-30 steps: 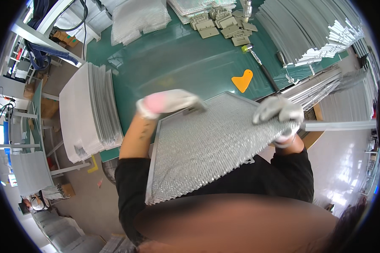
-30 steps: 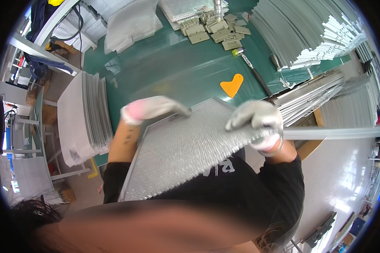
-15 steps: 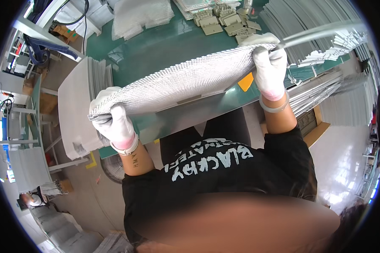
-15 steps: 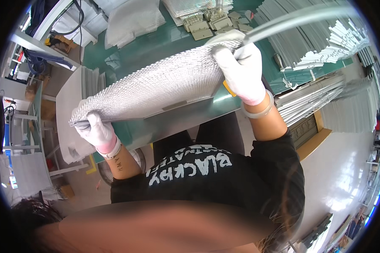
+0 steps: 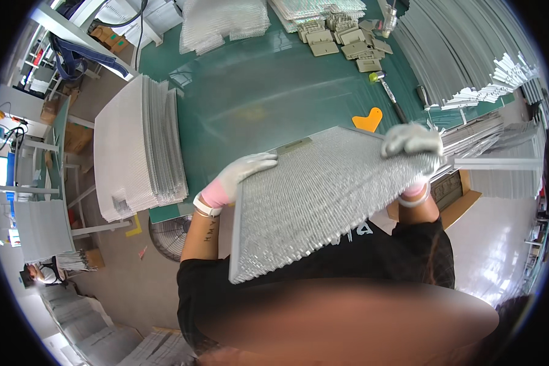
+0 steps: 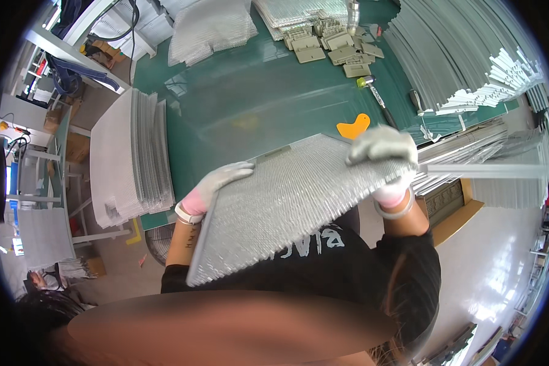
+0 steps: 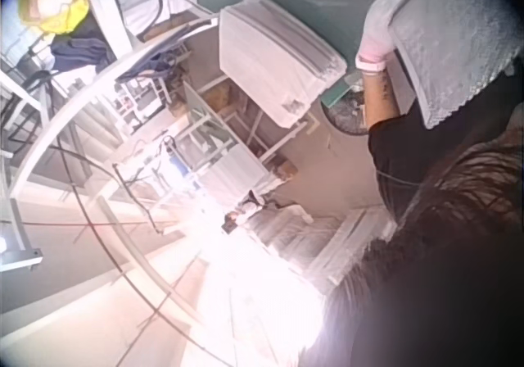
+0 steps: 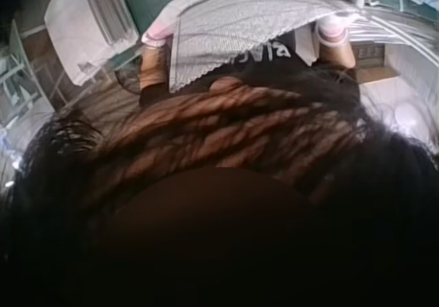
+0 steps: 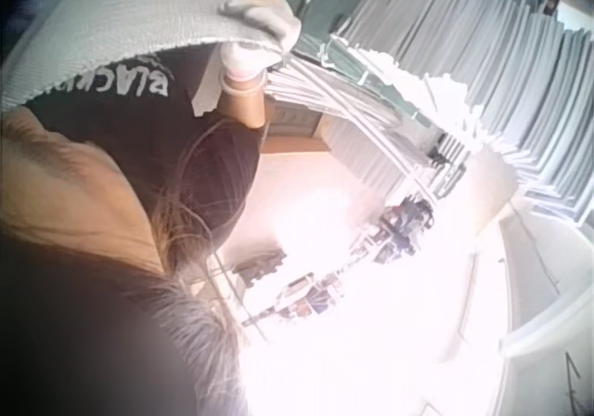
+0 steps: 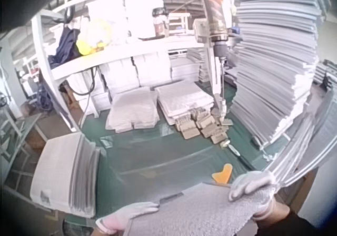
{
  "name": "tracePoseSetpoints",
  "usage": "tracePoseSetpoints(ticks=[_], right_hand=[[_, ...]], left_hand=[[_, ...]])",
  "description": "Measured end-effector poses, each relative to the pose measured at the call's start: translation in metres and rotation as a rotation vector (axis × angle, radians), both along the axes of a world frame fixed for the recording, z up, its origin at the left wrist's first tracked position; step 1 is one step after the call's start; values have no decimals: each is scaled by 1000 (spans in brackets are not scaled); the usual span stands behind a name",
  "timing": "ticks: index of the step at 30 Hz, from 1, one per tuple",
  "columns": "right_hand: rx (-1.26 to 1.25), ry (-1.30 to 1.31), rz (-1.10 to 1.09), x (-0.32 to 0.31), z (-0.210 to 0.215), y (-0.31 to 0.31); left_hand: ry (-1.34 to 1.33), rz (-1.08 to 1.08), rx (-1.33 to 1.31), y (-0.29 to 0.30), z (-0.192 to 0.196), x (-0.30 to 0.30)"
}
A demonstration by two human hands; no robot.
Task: Assembling mesh filter components into frames and securing them using an electric drill.
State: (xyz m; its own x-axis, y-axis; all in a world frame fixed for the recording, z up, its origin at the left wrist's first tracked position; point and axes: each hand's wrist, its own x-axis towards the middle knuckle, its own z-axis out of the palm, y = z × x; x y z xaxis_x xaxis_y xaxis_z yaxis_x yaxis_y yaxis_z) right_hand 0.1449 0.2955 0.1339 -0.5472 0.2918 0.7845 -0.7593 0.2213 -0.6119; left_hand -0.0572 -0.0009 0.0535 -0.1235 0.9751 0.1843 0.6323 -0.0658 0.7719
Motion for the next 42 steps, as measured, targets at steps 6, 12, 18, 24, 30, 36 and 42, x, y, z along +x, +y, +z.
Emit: tracePoseSetpoints(ticks=[6,12,18,24,30,36,42], right_hand=[[67,70,97,35,-22,-1],[90,25,50,46,-21,-8],[-65,-2,22,50,-25,-10],[-43,31,24,49,-21,-12],[-150,60,-16,49,-28,-8],[-115,61,-21,37,-16,-1],[54,-246,-239,-12,5,22]], left_hand=[[245,-69,-120,2,8,8],[460,158,-420,-1,16,6],[388,-156,-498,18,11,-44],[68,-323,-346,92,-28,-12],[65,-317,-313,128,-47,-8],[37,-249,-486,101,38,-13],[-402,-508,735,17,95,-9]])
